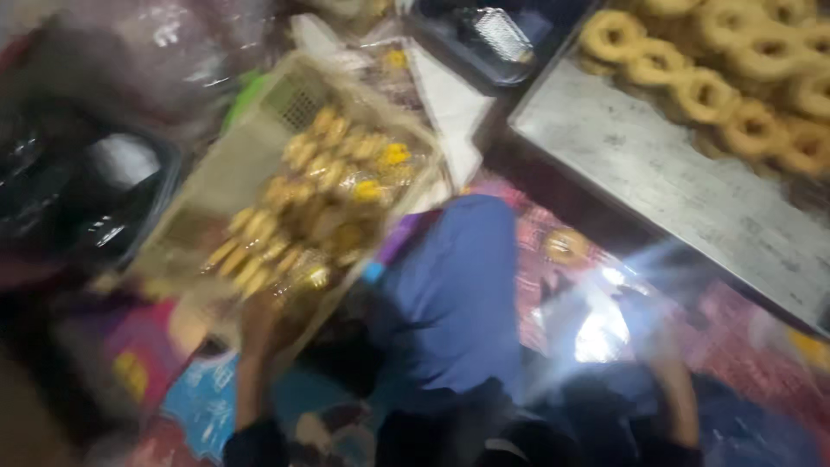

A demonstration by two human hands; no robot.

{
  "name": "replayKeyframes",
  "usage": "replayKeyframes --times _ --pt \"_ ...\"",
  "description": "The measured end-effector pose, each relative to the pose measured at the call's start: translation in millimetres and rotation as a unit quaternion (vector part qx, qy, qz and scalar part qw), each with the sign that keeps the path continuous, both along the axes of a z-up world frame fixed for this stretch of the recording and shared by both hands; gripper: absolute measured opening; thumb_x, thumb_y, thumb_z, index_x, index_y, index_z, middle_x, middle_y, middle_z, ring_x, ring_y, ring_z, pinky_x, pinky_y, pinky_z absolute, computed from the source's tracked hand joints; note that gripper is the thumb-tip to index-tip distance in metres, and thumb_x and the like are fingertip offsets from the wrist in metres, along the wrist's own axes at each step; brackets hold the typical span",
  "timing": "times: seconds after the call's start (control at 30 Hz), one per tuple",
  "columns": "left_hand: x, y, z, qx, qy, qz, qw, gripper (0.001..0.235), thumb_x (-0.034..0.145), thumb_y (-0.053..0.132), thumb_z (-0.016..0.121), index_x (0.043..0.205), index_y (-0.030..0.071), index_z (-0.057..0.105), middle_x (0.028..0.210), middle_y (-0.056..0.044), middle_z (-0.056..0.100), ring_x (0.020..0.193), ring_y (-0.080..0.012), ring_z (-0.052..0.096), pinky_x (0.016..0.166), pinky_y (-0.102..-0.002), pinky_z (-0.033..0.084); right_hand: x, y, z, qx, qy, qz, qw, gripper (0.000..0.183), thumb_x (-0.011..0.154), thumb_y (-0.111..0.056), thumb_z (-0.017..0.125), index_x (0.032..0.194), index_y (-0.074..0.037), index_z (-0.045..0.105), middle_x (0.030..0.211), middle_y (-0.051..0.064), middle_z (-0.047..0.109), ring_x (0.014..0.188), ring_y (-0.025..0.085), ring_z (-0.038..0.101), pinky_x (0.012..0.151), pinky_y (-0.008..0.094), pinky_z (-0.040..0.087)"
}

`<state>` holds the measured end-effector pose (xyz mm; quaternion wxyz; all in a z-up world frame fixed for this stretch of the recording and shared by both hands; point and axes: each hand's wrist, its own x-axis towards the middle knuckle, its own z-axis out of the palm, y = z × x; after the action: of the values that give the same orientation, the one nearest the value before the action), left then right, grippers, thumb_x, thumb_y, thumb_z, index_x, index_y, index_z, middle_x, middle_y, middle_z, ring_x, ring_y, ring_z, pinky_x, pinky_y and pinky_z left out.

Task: The person sits on a patterned floor mat and repeatedly picks donuts from a metal tray, places them into small clear plastic bags, and sets the filled bags into a plastic crate. The person handles both plain and chocolate-topped donuts.

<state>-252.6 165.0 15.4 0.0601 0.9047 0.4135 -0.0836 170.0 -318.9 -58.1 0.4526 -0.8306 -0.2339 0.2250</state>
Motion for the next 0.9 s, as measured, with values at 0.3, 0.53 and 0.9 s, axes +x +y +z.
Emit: replayKeyframes --times 0.3,0.53,0.9 --pt "93 12 95 -0.06 -0.203 -0.179 0.961 0.042 0.083 0.022 0.071 0.122 0.007 0.066 0.118 -0.019 0.069 0.113 -0.0347 0.067 0.097 -0.044 0.053 7 14 -126 -0.271 -0.308 -0.022 0.912 0.03 0.076 -0.027 0.067 0.101 -0.011 0.069 0.098 0.008 0.067 0.096 0.024 0.06 0.085 0.048 0.045" --pt "265 -159 -8 -0.205 -0.347 -0.295 0.866 0.032 0.08 0.023 0.079 0.109 0.009 0.076 0.111 -0.014 0.076 0.105 -0.0331 0.069 0.092 -0.042 0.053 -6 53 -148 -0.353 -0.281 0.034 0.891 0.012 0.074 -0.026 0.067 0.078 -0.017 0.074 0.09 0.003 0.066 0.098 0.025 0.06 0.081 0.05 0.043" --pt "341 -353 -53 -0.363 -0.396 -0.476 0.696 0.034 0.101 0.014 0.059 0.129 0.002 0.072 0.135 -0.016 0.072 0.131 -0.0315 0.065 0.11 -0.051 0.052 -57 -10 -18 -0.255 -0.373 -0.035 0.891 0.038 0.081 -0.024 0.063 0.119 -0.015 0.064 0.128 0.009 0.064 0.122 0.026 0.056 0.105 0.063 0.027"
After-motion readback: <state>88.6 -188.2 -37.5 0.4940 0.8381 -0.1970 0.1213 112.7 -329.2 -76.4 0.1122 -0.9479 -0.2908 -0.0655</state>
